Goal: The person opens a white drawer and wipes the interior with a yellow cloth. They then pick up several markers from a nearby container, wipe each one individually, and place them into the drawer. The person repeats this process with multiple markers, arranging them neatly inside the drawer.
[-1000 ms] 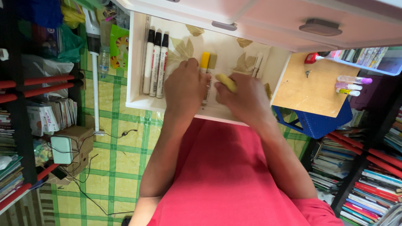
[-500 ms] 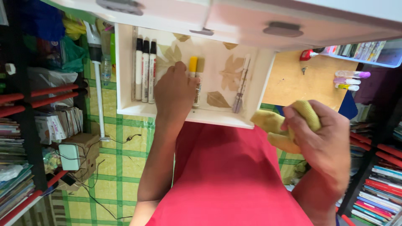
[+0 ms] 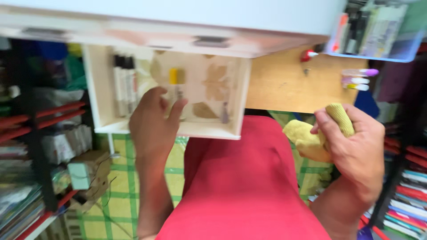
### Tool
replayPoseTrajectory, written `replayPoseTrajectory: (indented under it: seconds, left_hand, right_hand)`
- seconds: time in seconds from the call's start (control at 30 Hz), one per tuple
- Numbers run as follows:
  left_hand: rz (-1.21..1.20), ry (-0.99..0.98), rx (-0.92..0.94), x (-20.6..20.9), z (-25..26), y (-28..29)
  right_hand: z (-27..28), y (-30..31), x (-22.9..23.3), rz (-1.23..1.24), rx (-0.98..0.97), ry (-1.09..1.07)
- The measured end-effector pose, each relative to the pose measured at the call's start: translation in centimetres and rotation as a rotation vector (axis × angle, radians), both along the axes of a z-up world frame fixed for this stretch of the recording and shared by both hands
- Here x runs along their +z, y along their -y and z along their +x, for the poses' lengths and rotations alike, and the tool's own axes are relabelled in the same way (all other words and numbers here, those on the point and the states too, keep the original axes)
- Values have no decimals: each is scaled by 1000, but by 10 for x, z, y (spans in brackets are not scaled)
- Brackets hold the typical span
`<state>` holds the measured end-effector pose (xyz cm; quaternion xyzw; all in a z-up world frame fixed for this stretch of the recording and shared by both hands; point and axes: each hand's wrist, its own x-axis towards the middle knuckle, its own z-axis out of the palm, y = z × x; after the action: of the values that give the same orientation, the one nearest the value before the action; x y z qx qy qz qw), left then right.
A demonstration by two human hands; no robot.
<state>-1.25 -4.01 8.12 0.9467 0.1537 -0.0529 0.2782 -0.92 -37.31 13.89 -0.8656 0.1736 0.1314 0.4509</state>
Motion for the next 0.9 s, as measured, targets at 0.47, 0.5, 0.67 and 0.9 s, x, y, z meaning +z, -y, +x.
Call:
replayPoseTrajectory:
  seconds: [0.47, 0.5, 0.67, 0.9]
  left_hand:
    - [-548, 509, -403, 58, 5, 169]
    - [-552, 498, -431, 57, 9, 181]
    - [-504, 462, -534, 51, 24, 230]
    - [-389, 438, -496, 33, 19, 265]
  right_hand:
    - [69, 190, -77, -131, -138, 165]
    - [82, 202, -94, -66, -153, 129]
    - [160, 251, -197, 33, -10, 109]
    - [264, 270, -310, -266, 355, 193]
